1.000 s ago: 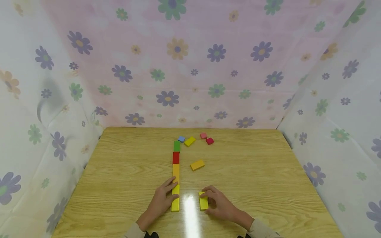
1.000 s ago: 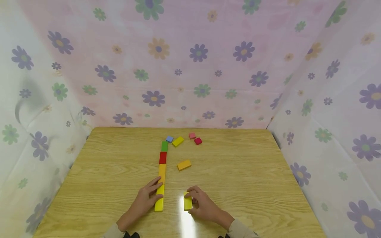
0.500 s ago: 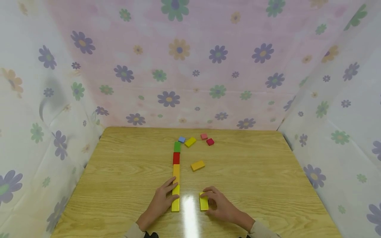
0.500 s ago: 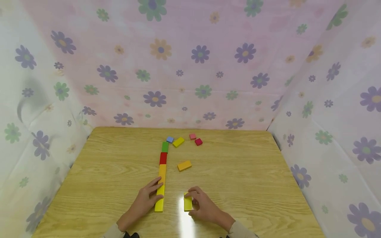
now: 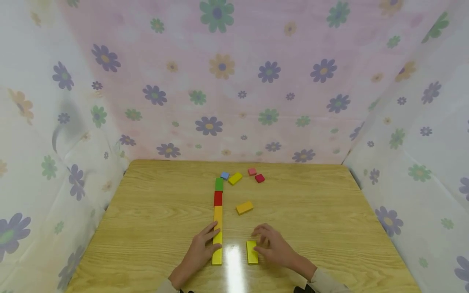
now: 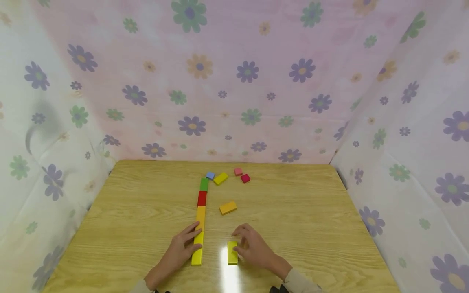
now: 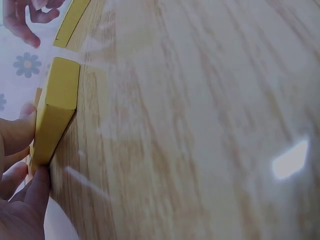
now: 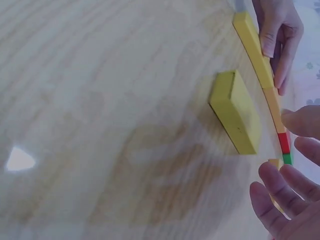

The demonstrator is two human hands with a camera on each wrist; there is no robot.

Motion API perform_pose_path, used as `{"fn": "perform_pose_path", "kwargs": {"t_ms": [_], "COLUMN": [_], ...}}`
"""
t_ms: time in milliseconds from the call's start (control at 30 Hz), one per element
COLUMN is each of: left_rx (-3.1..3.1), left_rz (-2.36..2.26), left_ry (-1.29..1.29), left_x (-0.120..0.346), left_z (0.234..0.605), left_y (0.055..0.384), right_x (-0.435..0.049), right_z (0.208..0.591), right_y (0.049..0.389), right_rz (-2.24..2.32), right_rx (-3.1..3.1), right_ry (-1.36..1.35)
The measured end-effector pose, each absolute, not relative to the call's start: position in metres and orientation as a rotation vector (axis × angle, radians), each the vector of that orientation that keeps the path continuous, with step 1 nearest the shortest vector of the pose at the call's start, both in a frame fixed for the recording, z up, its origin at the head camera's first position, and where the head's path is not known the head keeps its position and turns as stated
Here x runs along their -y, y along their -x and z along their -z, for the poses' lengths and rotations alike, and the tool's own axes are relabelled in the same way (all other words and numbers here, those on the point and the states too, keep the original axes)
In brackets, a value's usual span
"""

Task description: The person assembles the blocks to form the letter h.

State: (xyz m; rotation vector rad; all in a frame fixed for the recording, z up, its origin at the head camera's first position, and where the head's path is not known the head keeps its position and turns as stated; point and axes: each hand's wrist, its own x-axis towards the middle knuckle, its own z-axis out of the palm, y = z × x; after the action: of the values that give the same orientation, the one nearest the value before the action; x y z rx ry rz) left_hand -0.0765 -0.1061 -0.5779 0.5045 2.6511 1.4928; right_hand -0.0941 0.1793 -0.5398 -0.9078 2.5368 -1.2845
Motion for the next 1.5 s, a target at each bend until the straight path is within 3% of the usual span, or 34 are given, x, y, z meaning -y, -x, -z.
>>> {"fn": "perform_pose_path", "kwargs": {"t_ms": [767, 1500], "left_rx": [-2.648, -2.674], "left_rz": [-1.531, -1.503], "left_ry": [-0.575, -0.565], "left_x": [0.106, 0.107], "left_z": [0.579, 0.581], "left_y": [0.077, 0.077], "right_x": [-0.17, -0.146], "right_z": [0.505, 0.51], "right_y": [0.15, 0.198], "right_rz": [1.252, 1.28], "right_rx": [-2.714, -2.802], "right_ry": [0.925, 0.774]}}
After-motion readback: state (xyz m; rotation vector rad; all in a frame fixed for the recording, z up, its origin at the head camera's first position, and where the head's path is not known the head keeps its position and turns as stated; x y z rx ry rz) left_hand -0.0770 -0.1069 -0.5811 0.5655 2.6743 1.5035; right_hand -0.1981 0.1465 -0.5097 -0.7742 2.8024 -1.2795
